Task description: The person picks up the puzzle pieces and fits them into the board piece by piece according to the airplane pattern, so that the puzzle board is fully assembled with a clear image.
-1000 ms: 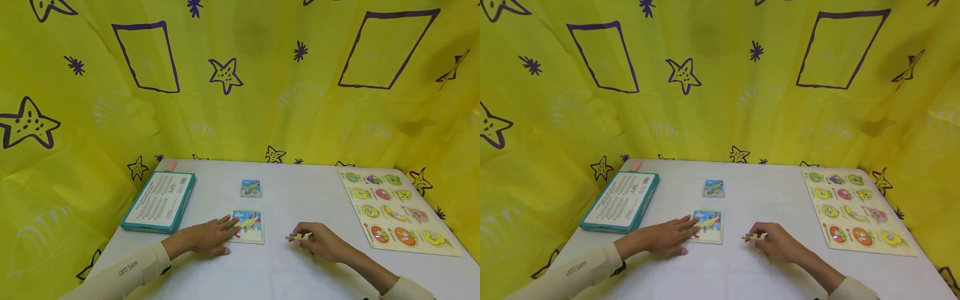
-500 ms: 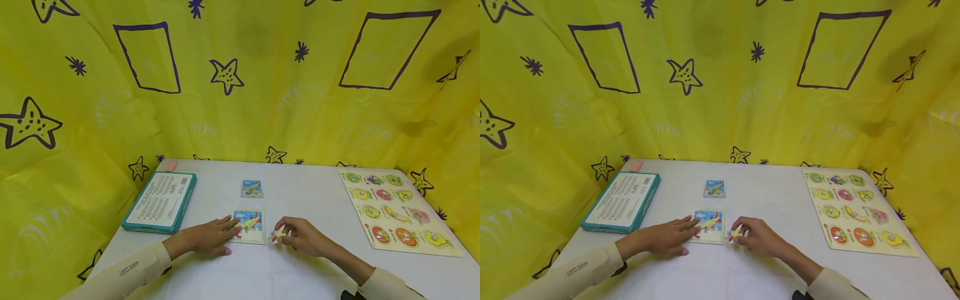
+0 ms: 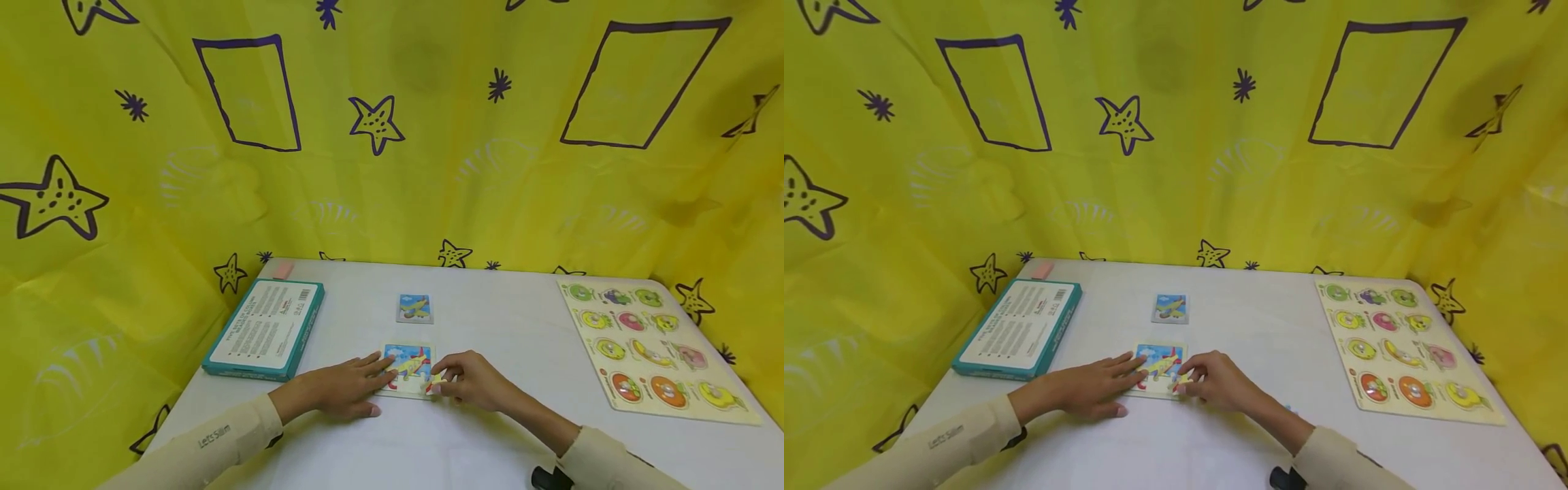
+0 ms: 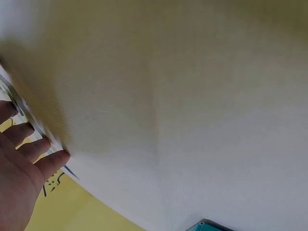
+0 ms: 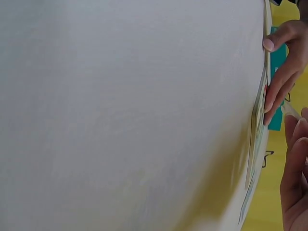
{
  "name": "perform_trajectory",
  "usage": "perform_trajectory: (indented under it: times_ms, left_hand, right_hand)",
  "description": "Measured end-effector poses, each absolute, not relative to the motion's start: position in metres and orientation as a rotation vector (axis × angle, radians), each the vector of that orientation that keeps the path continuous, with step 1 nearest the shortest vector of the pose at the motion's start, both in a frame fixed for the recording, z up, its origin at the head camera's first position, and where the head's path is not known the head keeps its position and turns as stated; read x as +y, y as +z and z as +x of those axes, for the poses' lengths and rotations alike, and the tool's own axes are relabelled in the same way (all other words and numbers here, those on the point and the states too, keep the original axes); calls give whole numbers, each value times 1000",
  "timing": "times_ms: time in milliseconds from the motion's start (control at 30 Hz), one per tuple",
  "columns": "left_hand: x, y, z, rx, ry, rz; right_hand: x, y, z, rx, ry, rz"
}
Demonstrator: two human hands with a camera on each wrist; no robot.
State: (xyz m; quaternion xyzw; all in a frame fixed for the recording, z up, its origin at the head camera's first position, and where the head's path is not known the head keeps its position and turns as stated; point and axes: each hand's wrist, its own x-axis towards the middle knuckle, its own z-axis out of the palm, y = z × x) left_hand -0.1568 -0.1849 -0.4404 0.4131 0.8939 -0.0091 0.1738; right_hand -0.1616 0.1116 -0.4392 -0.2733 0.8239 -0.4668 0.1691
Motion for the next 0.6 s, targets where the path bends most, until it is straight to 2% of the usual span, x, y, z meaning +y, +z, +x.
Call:
perform_trajectory:
  times_ms: [600]
  left_hand:
    - [-185, -438, -156, 2534, -18, 1175]
  right_hand:
    - [70, -448, -172, 2362, -1330, -657]
